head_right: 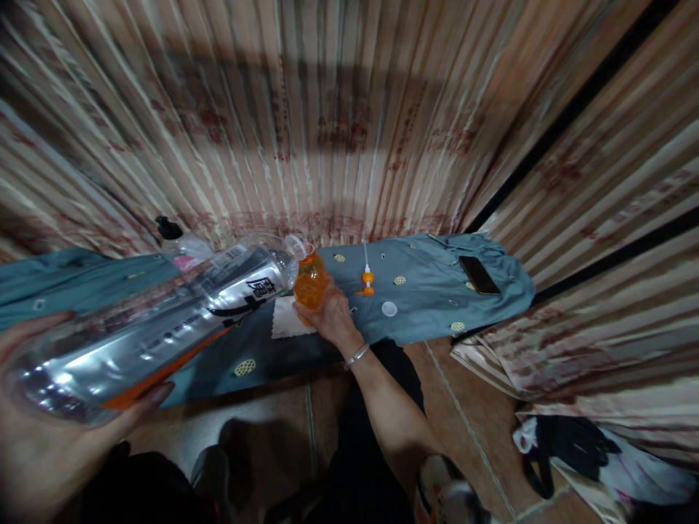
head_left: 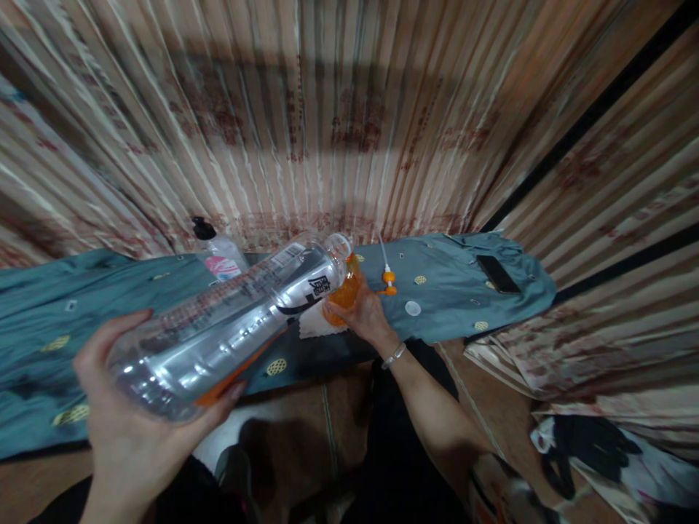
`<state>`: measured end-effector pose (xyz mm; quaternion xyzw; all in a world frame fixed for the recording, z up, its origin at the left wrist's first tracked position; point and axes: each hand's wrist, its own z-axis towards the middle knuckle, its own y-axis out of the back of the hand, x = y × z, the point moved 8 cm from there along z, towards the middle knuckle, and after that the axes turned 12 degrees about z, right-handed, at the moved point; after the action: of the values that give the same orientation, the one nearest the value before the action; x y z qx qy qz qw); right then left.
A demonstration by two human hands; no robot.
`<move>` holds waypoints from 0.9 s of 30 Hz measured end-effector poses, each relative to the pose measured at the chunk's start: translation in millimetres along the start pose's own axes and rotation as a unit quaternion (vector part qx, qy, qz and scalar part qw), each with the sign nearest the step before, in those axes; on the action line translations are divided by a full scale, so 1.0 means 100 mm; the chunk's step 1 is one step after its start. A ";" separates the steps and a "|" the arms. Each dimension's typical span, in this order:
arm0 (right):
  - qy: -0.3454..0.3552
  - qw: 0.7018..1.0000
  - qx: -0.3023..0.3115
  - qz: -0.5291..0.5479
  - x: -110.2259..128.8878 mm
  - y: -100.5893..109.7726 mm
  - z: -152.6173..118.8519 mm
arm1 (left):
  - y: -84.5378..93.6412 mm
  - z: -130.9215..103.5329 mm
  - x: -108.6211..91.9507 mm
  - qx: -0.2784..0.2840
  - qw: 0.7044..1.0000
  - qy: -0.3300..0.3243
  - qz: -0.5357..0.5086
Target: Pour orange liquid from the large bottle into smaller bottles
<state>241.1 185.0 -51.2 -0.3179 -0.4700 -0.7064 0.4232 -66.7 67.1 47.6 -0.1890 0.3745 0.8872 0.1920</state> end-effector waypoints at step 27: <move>-0.002 1.000 0.010 0.000 0.01 -0.01 0.00 | 0.02 0.00 -0.04 -0.005 1.000 -0.022 -0.016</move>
<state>240.2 185.2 -50.5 -0.3149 -0.4777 -0.7009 0.4258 -64.3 64.8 51.2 -0.1761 0.3624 0.8900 0.2136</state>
